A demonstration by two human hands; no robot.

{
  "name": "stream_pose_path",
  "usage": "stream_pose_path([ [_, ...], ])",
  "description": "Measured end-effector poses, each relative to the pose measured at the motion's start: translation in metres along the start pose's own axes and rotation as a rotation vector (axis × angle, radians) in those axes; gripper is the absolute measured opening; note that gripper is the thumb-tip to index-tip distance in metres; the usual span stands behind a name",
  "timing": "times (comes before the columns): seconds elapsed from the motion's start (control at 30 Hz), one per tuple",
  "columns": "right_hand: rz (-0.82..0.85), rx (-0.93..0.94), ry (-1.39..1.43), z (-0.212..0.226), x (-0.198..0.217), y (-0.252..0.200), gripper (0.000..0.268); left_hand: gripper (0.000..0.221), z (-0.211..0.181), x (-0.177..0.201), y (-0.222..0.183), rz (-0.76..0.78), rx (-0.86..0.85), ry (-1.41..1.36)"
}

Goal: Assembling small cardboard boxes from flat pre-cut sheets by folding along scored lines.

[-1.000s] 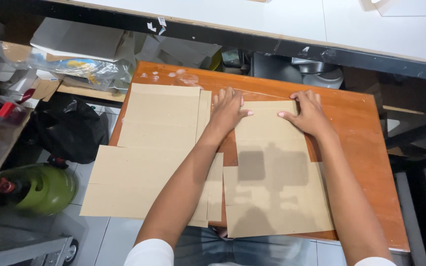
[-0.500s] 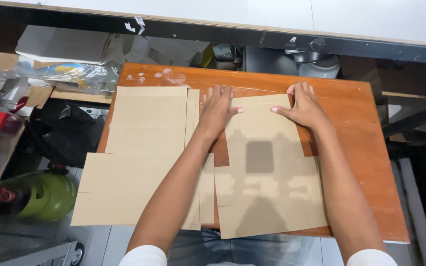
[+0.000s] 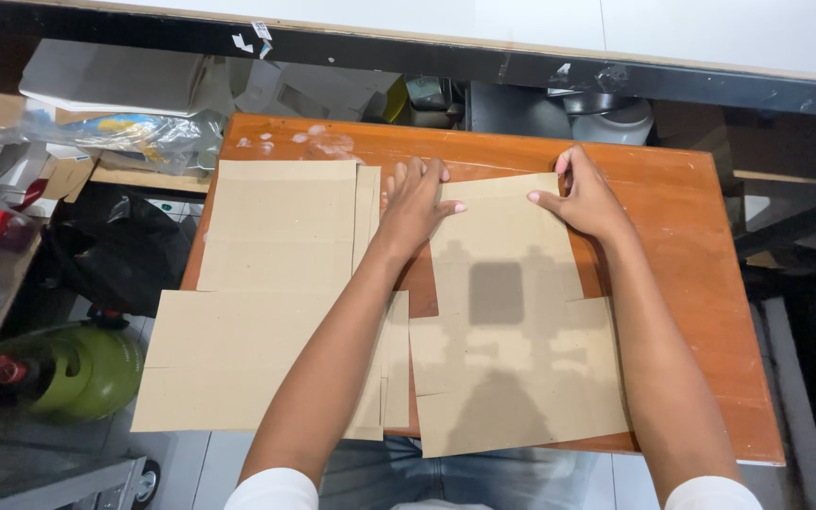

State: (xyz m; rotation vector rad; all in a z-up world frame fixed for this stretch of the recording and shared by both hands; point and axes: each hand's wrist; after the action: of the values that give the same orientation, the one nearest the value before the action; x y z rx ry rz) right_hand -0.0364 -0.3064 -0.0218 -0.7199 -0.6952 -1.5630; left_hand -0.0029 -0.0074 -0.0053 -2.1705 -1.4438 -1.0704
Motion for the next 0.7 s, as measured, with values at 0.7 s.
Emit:
stream_pose_path([
  [0.7,-0.085,0.524,-0.186,0.043,-0.029,-0.019,0.011,0.018,0.006,-0.012,0.006,0.021,-0.2,0.118],
])
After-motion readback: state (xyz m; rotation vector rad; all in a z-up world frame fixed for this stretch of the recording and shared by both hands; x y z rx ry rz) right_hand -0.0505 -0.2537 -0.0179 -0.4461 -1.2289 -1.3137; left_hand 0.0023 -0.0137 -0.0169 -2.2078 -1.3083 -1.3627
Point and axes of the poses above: each hand's wrist, its own y-axis towards the middle knuckle, its own x-axis out of the back of the hand, z = x × y
